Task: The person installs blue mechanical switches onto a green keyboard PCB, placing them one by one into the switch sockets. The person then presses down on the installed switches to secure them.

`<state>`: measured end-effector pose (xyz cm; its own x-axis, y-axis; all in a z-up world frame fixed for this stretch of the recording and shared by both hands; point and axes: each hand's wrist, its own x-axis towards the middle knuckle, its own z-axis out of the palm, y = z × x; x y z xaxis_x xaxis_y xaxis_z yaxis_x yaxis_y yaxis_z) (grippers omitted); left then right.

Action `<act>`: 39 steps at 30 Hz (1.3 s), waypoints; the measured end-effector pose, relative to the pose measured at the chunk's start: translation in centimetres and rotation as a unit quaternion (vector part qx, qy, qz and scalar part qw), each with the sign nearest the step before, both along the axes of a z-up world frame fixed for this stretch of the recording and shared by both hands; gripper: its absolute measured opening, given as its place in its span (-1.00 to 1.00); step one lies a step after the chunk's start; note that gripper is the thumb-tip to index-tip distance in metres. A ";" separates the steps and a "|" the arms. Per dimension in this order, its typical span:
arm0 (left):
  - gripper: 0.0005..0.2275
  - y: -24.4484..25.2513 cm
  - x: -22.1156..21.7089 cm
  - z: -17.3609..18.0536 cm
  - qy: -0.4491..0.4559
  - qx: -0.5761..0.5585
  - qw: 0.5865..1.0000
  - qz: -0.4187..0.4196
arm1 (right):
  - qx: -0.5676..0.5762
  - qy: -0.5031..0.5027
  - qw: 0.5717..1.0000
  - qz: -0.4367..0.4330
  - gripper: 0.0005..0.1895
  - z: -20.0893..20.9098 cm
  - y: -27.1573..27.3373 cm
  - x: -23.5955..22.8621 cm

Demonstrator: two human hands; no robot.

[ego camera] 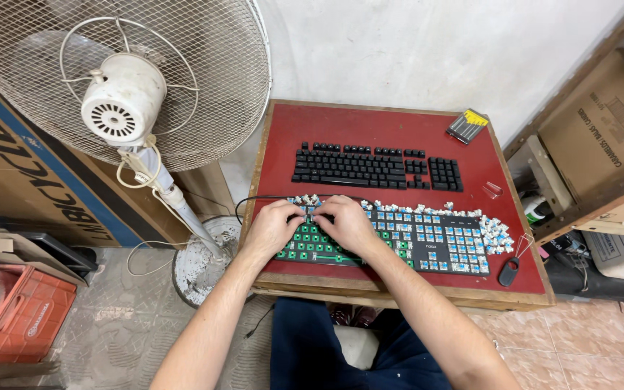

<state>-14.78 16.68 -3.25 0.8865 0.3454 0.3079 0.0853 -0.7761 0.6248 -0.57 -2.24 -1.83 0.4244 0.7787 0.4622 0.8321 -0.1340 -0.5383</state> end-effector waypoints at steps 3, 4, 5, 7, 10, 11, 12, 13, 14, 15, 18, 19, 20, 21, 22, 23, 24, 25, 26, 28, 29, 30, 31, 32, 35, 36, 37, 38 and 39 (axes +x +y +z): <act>-0.89 -0.1 0.0 -0.4 0.025 0.017 0.999 0.014 | -0.024 -0.037 0.999 -0.007 -0.91 0.5 0.2 -0.7; -0.89 0.1 0.2 -0.8 0.024 0.016 0.999 0.015 | -0.025 -0.038 0.999 -0.005 -0.91 0.3 0.4 -0.6; -0.90 0.2 0.4 -1.2 0.022 0.036 0.999 0.012 | -0.033 -0.044 0.998 -0.011 -0.91 0.0 0.5 -0.5; -0.91 0.3 0.6 -1.6 0.018 0.055 0.998 0.008 | -0.043 -0.050 0.998 -0.017 -0.90 -0.4 0.6 -0.4; -0.92 0.3 0.8 -1.4 0.030 0.034 0.999 0.008 | -0.043 -0.036 0.998 -0.019 -0.91 -0.8 0.7 -0.4; -0.92 0.3 0.9 -1.5 0.036 0.041 0.998 0.009 | -0.042 -0.032 0.998 -0.023 -0.92 -1.0 0.8 -0.4; -0.93 0.3 0.9 -1.6 0.041 0.048 0.998 0.010 | -0.041 -0.029 0.998 -0.028 -0.92 -1.2 0.9 -0.4; -0.93 0.5 1.1 -1.8 0.041 0.048 0.998 0.011 | -0.041 -0.029 0.998 -0.027 -0.92 -1.3 0.9 -0.4; -0.93 0.7 1.3 -2.1 0.046 0.056 0.997 0.008 | -0.040 -0.024 0.998 -0.031 -0.93 -1.4 0.9 -0.5; -0.94 0.9 1.6 -2.3 0.051 0.064 0.997 0.005 | -0.038 -0.020 0.998 -0.037 -0.93 -1.4 0.9 -0.5; -0.93 1.2 1.7 -2.6 0.058 0.083 0.995 -0.002 | -0.034 -0.017 0.999 -0.035 -0.94 -1.6 0.8 -0.6; -0.93 1.2 1.8 -2.6 0.059 0.082 0.995 -0.002 | -0.036 -0.016 0.999 -0.035 -0.94 -1.6 0.7 -0.7; -0.95 1.1 1.9 -2.6 0.059 0.096 0.994 -0.004 | -0.025 -0.023 0.999 -0.029 -0.94 -1.5 0.6 -0.7; -0.95 1.3 2.2 -2.6 0.057 0.111 0.992 -0.006 | -0.012 -0.032 0.999 -0.023 -0.95 -1.4 0.7 -0.6; -0.95 1.2 2.2 -2.6 0.056 0.111 0.992 -0.006 | -0.012 -0.033 0.999 -0.022 -0.95 -1.7 0.7 -0.5; -0.95 1.2 2.2 -2.7 0.056 0.118 0.991 -0.006 | -0.003 -0.034 0.999 -0.021 -0.95 -2.1 0.6 -0.4; -0.94 1.2 2.2 -2.7 0.056 0.126 0.990 -0.006 | 0.006 -0.034 0.999 -0.020 -0.94 -2.4 0.6 -0.3; -0.94 1.1 2.2 -2.7 0.055 0.126 0.990 -0.006 | 0.007 -0.034 0.999 -0.020 -0.94 -2.5 0.6 -0.3; -0.94 1.1 2.1 -2.7 0.058 0.131 0.990 -0.008 | 0.011 -0.039 0.999 -0.020 -0.94 -2.7 0.7 -0.3; -0.93 1.1 2.1 -2.4 0.059 0.136 0.989 -0.009 | 0.014 -0.045 0.999 -0.020 -0.94 -2.8 0.8 -0.3; -0.94 1.1 2.1 -2.2 0.063 0.128 0.990 -0.009 | 0.012 -0.060 0.998 -0.021 -0.95 -2.9 0.8 -0.2; -0.95 1.1 2.2 -2.1 0.068 0.119 0.991 -0.010 | 0.009 -0.075 0.997 -0.022 -0.96 -3.1 0.9 -0.2; -0.95 0.9 2.0 -2.0 0.069 0.117 0.991 -0.010 | 0.007 -0.074 0.997 -0.022 -0.96 -3.1 0.7 -0.4; -0.95 0.8 1.8 -1.9 0.078 0.113 0.991 -0.010 | 0.013 -0.078 0.997 -0.022 -0.96 -3.1 0.5 -0.7; -0.95 1.0 2.2 -1.5 0.087 0.114 0.990 -0.008 | 0.014 -0.089 0.996 -0.018 -0.95 -2.8 0.8 -0.4; -0.95 0.9 2.1 -1.6 0.090 0.118 0.989 -0.008 | 0.006 -0.093 0.995 -0.017 -0.95 -2.9 0.8 -0.4; -0.95 0.9 2.2 -1.5 0.090 0.117 0.989 -0.008 | 0.006 -0.094 0.995 -0.016 -0.95 -2.9 0.8 -0.3; -0.95 0.9 2.3 -1.4 0.090 0.117 0.989 -0.007 | 0.000 -0.098 0.995 -0.014 -0.94 -2.9 0.8 -0.3; -0.95 0.9 2.3 -1.3 0.090 0.117 0.989 -0.006 | -0.005 -0.102 0.995 -0.012 -0.93 -2.9 0.9 -0.3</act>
